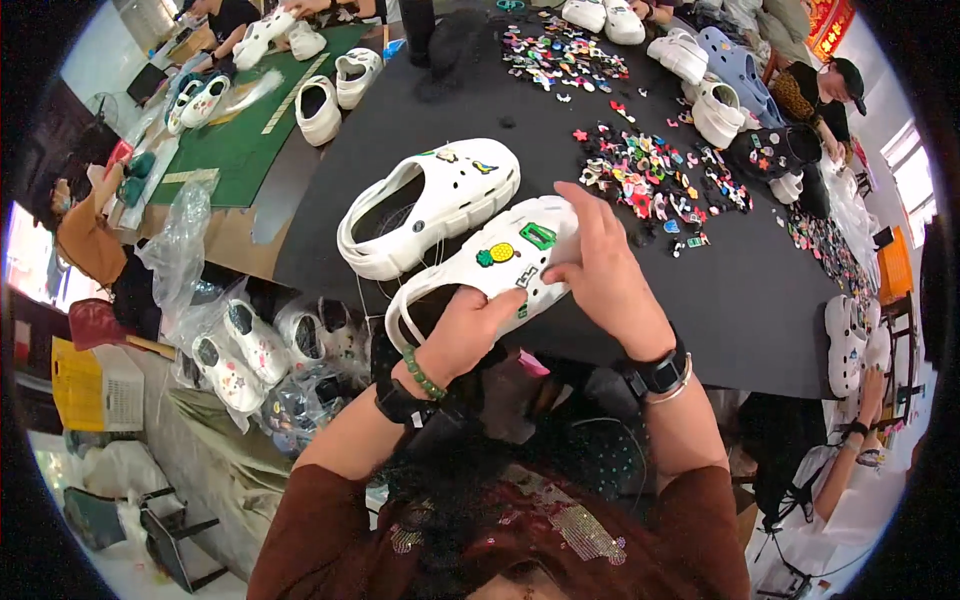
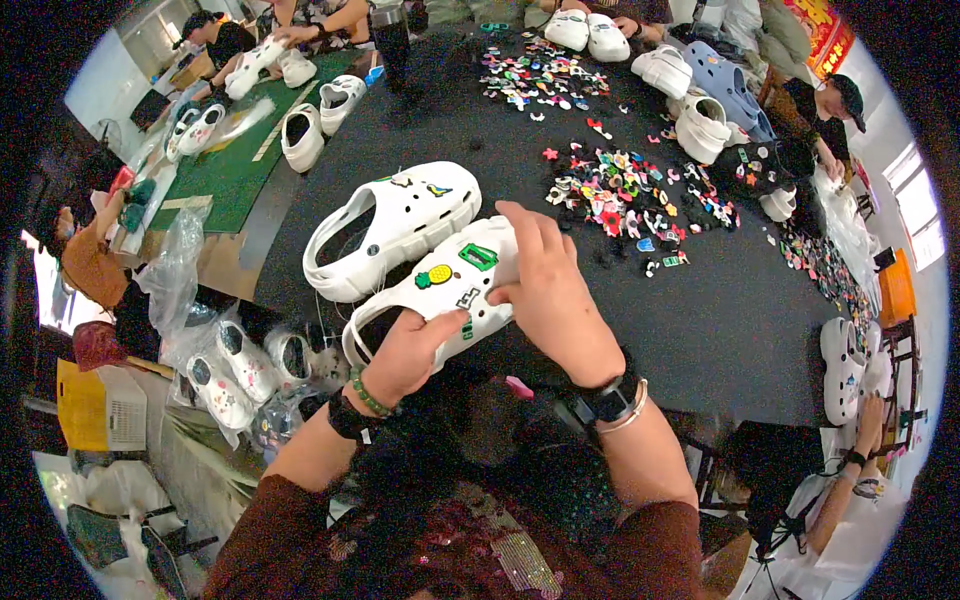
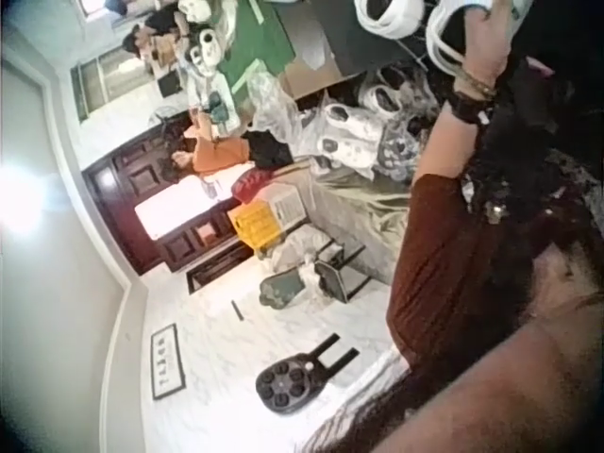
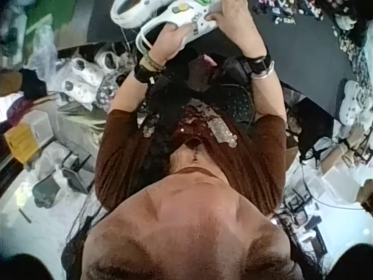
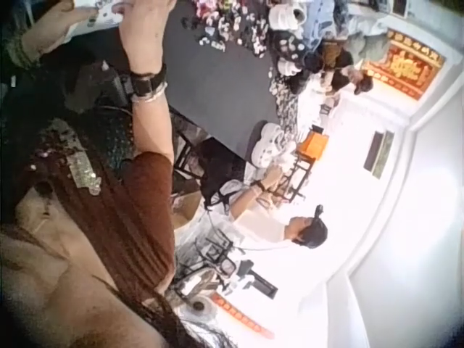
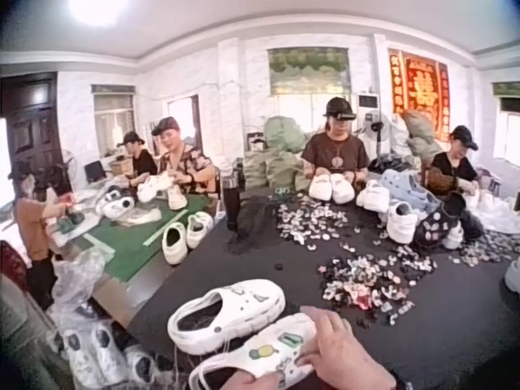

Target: Apply decorative charms (Jibbitz) to clog-style shoes and organize them into bags.

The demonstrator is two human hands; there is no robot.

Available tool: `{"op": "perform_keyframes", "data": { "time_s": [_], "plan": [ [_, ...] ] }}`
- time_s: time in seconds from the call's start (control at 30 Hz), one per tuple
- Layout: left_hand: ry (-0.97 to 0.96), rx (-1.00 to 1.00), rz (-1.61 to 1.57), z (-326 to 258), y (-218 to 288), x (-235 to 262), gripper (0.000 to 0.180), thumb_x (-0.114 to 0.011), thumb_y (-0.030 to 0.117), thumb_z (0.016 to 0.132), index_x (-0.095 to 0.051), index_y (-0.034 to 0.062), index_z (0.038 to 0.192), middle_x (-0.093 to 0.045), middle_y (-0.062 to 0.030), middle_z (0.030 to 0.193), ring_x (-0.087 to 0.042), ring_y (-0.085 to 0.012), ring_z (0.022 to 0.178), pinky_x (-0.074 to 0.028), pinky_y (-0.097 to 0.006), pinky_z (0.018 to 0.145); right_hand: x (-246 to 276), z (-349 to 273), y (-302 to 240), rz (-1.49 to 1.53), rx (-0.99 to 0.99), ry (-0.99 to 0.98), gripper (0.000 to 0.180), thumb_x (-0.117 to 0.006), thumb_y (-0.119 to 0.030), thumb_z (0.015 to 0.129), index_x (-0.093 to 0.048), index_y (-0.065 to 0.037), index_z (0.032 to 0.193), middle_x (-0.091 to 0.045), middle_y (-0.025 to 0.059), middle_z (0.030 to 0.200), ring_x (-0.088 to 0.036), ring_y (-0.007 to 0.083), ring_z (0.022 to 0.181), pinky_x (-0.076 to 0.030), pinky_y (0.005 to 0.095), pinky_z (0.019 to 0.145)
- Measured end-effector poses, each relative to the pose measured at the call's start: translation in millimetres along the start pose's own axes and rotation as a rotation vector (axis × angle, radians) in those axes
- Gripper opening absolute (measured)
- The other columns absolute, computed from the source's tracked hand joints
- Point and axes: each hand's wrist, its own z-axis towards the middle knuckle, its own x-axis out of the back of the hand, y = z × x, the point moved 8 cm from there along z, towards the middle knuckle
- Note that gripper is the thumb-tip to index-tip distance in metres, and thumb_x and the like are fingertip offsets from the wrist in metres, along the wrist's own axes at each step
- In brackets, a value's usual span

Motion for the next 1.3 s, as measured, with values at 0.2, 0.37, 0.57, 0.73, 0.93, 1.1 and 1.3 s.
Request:
{"op": "perform_keyframes", "data": {
  "time_s": [0.2, 0.37, 0.57, 0.73, 0.93, 1.1, 1.3],
  "plan": [
    [-0.008, -0.03, 0.094, -2.5, 0.4, 0.0, 0.039, -0.059, 0.005, 0.092, -0.055, -0.0013, 0.13, -0.062, -0.0059, 0.125, -0.058, -0.0148, 0.112, -0.046, -0.031, 0.096, -2.6, -4.1, -4.5, -0.126, 0.014, 0.033, 0.088, -0.081, 0.0, 0.064, -0.039, -0.012, 0.141, -0.047, 0.0189, 0.131, -0.049, 0.0432, 0.115, -0.045, 0.0476, 0.098],
    [-0.012, -0.013, 0.051, 2.0, 1.7, 2.1, 0.04, -0.061, 0.002, 0.09, -0.056, -0.0003, 0.129, -0.064, -0.0079, 0.124, -0.061, -0.0174, 0.111, -0.049, -0.032, 0.095, -3.0, -5.6, 9.0, -0.107, 0.003, 0.04, 0.087, -0.082, -0.002, 0.065, -0.039, -0.01, 0.14, -0.047, 0.0209, 0.132, -0.049, 0.0439, 0.116, -0.046, 0.0469, 0.097],
    [-0.078, -0.269, 0.768, 2.9, 45.4, -2.3, 0.038, -0.061, 0.005, 0.089, -0.056, -0.008, 0.125, -0.066, -0.0126, 0.118, -0.067, -0.0181, 0.1, -0.053, -0.029, 0.084, -14.2, -3.2, 41.3, 0.418, -0.096, -0.012, 0.072, -0.08, -0.012, 0.077, -0.04, -0.001, 0.136, -0.053, 0.0207, 0.128, -0.052, 0.0319, 0.122, -0.044, 0.0414, 0.101],
    [0.112, 0.03, 0.004, 8.3, 38.0, 2.1, 0.033, -0.062, 0.01, 0.093, -0.059, -0.0081, 0.12, -0.068, -0.012, 0.114, -0.067, -0.018, 0.101, -0.054, -0.028, 0.082, -16.8, -3.3, 59.3, 0.535, -0.129, 0.032, 0.056, -0.071, -0.017, 0.09, -0.041, 0.002, 0.134, -0.055, 0.0183, 0.128, -0.056, 0.0276, 0.117, -0.046, 0.0385, 0.1],
    [0.06, 0.152, 0.425, 3.1, 43.0, 28.2, 0.034, -0.055, 0.018, 0.1, -0.053, -0.003, 0.127, -0.066, -0.008, 0.109, -0.065, -0.0111, 0.095, -0.054, -0.027, 0.081, -25.5, -11.0, 61.5, 0.374, -0.103, -0.016, 0.062, -0.072, -0.02, 0.088, -0.041, 0.004, 0.136, -0.052, 0.0222, 0.132, -0.052, 0.0325, 0.124, -0.043, 0.0391, 0.104],
    [0.384, -0.367, 0.28, -37.5, 101.9, 44.0, 0.055, -0.053, 0.006, 0.098, -0.026, 0.0021, 0.146, -0.052, -0.0145, 0.128, -0.057, -0.0196, 0.111, -0.047, -0.029, 0.093, -31.5, -14.6, 64.5, 0.301, -0.075, 0.021, 0.066, -0.071, -0.021, 0.088, -0.037, 0.004, 0.139, -0.047, 0.0279, 0.135, -0.047, 0.0413, 0.127, -0.04, 0.0431, 0.107],
    [0.404, -0.21, 0.566, -46.9, 111.7, 88.8, 0.034, -0.049, 0.017, 0.102, -0.054, 0.0003, 0.131, -0.054, -0.0116, 0.133, -0.048, -0.021, 0.123, -0.034, -0.033, 0.106, -10.2, -18.8, 67.2, 0.223, 0.113, 0.055, 0.043, -0.072, -0.018, 0.086, -0.054, 0.0, 0.121, -0.056, 0.0235, 0.126, -0.053, 0.0398, 0.12, -0.045, 0.0428, 0.101]
  ]
}}
